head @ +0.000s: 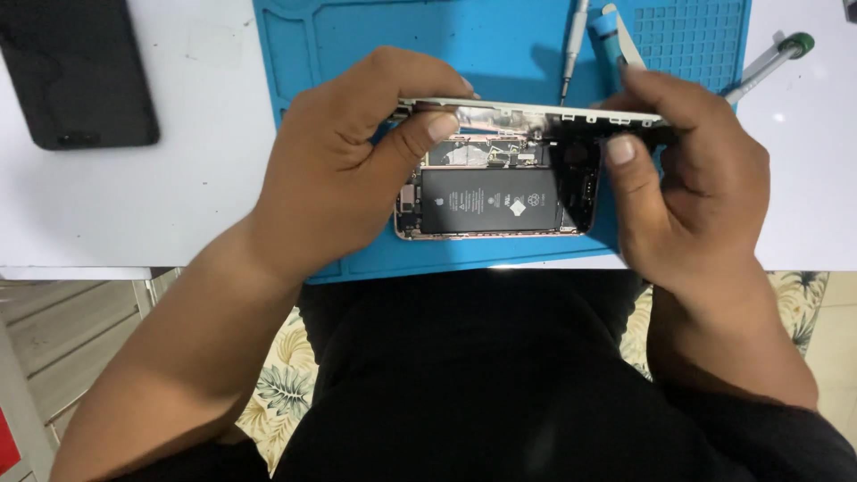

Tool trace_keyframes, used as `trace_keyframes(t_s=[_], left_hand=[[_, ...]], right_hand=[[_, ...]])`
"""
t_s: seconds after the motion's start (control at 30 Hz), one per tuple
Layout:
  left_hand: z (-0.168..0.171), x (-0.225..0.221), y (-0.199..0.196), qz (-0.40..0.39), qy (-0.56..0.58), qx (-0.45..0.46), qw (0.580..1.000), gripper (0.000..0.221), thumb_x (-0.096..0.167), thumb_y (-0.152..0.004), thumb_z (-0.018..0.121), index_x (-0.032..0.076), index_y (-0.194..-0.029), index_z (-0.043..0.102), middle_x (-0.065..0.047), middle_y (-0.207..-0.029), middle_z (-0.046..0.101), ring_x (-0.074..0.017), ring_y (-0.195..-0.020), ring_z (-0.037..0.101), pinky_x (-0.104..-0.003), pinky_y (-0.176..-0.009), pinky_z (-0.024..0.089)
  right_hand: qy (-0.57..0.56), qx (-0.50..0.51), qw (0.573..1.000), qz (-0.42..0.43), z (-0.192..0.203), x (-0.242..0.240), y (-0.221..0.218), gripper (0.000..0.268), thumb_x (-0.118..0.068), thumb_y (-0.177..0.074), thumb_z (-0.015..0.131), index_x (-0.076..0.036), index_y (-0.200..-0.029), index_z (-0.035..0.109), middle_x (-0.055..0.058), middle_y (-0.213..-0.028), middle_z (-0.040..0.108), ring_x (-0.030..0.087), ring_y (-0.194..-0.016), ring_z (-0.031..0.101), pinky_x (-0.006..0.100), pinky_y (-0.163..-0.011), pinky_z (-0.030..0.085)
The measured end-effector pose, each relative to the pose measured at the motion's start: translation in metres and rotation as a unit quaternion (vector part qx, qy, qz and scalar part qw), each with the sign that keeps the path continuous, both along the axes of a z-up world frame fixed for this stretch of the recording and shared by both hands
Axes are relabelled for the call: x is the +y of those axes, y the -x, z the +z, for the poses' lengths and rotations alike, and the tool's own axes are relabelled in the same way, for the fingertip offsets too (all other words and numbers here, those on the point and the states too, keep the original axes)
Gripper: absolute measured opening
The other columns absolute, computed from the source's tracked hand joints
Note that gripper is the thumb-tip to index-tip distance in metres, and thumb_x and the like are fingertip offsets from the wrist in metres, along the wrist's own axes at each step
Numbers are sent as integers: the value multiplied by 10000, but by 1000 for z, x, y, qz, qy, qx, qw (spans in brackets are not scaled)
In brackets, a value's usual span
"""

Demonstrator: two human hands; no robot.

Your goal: The person uses a screwdriver to remove internal screws from a smartphone, removes the SIM tray, inserts a new battery, and then snaps the screen back into place to reassemble the device.

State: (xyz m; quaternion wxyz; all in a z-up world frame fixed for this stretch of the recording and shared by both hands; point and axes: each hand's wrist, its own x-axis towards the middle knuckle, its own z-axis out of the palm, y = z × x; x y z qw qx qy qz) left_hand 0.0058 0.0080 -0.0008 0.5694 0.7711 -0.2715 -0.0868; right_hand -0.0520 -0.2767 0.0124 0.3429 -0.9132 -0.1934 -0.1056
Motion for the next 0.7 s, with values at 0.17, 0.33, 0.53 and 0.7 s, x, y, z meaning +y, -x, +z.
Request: trace_keyframes(t_s=[0.17,0.33,0.53,0.7], left_hand=[[13,5,6,14,-25,7,1000,267,269,-1124,510,138,-1356,502,-66,-1289,704,-244,-1206,711,-361,-939,590],[21,16,23,157,27,-71,985,253,194,-1127,565,3,-1281,502,-153,-1235,515,-301,-1171,594,-387,-1058,554],[4,16,40,117,-122,-268,949,178,140,-1071,615,-7,-976,650,-178,-938,587,-329,-854,553,-440,-774,427],[-4,10,44,120,-180,-324,921,64,46,-1050,688,-12,-1049,716,-148,-968,614,-297,-752,572,-406,-674,456]], right_hand=[[-34,42,998,-14,-4,0,1,185,-56,-1209,522,100,-1298,565,254,-1213,727,350,-1110,726,396,-935,533],[-61,37,997,-15,-10,-1,1,186,-53,-1210,549,118,-1282,559,268,-1201,708,339,-1066,694,392,-923,512],[-75,28,997,4,-10,-1,-2,177,-18,-1211,519,141,-1285,534,310,-1211,664,402,-1150,705,421,-987,537],[-89,25,996,3,-10,2,-1,169,-18,-1218,503,138,-1281,516,316,-1223,647,418,-1164,708,441,-1013,545]])
